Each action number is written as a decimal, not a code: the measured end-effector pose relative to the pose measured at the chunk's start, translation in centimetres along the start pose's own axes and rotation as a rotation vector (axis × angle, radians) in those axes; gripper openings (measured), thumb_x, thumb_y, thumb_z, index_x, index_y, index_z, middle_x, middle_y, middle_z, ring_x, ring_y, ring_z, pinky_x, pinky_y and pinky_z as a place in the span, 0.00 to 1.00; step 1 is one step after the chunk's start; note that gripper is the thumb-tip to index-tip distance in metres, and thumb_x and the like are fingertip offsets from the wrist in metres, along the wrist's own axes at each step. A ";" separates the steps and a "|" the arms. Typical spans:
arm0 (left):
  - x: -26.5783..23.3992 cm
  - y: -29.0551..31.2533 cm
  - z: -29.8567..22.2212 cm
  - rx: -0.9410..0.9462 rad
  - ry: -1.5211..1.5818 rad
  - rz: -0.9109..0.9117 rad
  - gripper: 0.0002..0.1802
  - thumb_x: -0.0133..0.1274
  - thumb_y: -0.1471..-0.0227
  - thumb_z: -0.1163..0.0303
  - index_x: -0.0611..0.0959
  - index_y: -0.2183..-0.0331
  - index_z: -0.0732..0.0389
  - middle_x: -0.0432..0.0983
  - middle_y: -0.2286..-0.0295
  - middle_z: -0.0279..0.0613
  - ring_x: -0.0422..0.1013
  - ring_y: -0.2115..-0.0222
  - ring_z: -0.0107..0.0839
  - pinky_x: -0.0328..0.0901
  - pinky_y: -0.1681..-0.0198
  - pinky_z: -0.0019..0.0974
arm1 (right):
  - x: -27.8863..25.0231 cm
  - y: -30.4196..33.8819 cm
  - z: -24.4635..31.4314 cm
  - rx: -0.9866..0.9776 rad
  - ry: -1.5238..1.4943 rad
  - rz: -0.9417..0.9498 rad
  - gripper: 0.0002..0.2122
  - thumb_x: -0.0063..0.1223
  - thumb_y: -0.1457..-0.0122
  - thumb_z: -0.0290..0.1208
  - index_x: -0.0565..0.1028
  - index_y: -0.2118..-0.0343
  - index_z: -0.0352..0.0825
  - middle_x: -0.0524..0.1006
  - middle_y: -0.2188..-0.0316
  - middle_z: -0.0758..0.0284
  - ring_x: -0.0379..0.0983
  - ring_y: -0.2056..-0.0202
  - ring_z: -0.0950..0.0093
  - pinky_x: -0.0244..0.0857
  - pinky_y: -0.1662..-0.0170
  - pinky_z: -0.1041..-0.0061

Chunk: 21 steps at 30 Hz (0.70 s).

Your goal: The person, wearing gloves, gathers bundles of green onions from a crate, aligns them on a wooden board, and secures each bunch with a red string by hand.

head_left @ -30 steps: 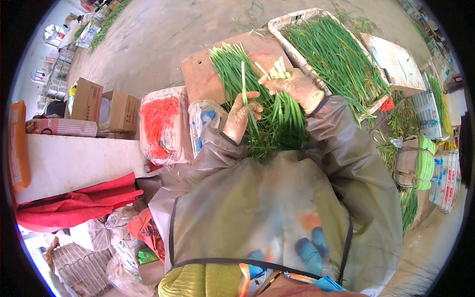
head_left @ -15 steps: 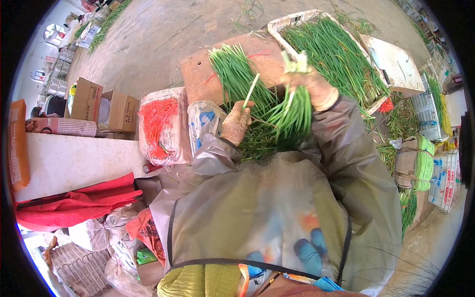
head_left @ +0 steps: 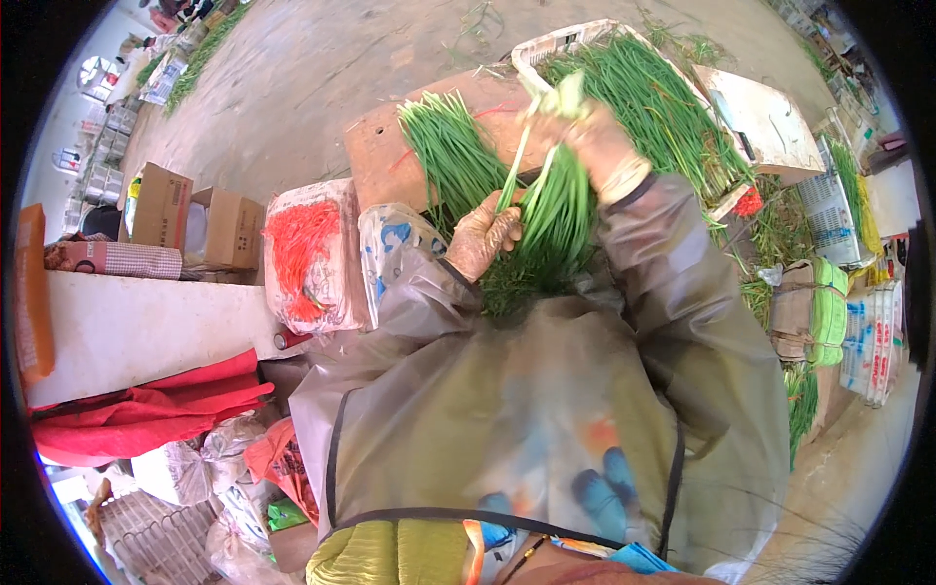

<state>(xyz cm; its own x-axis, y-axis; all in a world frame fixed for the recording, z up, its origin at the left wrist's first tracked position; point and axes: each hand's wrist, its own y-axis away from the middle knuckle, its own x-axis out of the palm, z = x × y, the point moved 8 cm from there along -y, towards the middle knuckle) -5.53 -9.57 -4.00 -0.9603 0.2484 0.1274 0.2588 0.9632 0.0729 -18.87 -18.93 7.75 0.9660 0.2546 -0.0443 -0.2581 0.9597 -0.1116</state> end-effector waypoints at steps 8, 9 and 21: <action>-3.2 -0.8 14.2 -0.329 -0.584 0.236 0.21 0.50 0.53 0.70 0.72 0.54 0.57 0.71 0.77 0.41 0.69 0.76 0.31 0.64 0.73 0.33 | -10.8 -2.2 14.6 -0.158 -0.224 -0.107 0.15 0.49 0.47 0.34 0.71 0.58 0.33 0.72 0.74 0.71 0.70 0.72 0.79 0.67 0.69 0.77; -3.8 -0.7 14.3 -0.238 -0.846 0.257 0.25 0.52 0.55 0.68 0.70 0.52 0.56 0.72 0.72 0.46 0.70 0.70 0.36 0.65 0.69 0.36 | -11.0 -3.9 14.8 -0.247 -0.013 -0.142 0.13 0.50 0.48 0.33 0.72 0.61 0.33 0.71 0.76 0.72 0.69 0.74 0.79 0.66 0.72 0.78; -0.5 5.6 -1.5 -0.596 -0.602 0.672 0.15 0.52 0.53 0.67 0.78 0.61 0.59 0.75 0.81 0.38 0.70 0.83 0.23 0.64 0.82 0.27 | -8.3 -2.5 18.6 -0.446 0.060 -0.006 0.12 0.54 0.49 0.32 0.75 0.65 0.30 0.70 0.80 0.72 0.64 0.77 0.85 0.61 0.72 0.86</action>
<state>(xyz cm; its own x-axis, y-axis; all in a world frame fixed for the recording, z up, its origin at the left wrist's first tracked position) -3.43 -4.45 -2.18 -0.4541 0.8737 -0.1743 0.6052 0.4461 0.6593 -25.99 -21.19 26.90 0.9683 0.2295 -0.0980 -0.2461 0.8123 -0.5288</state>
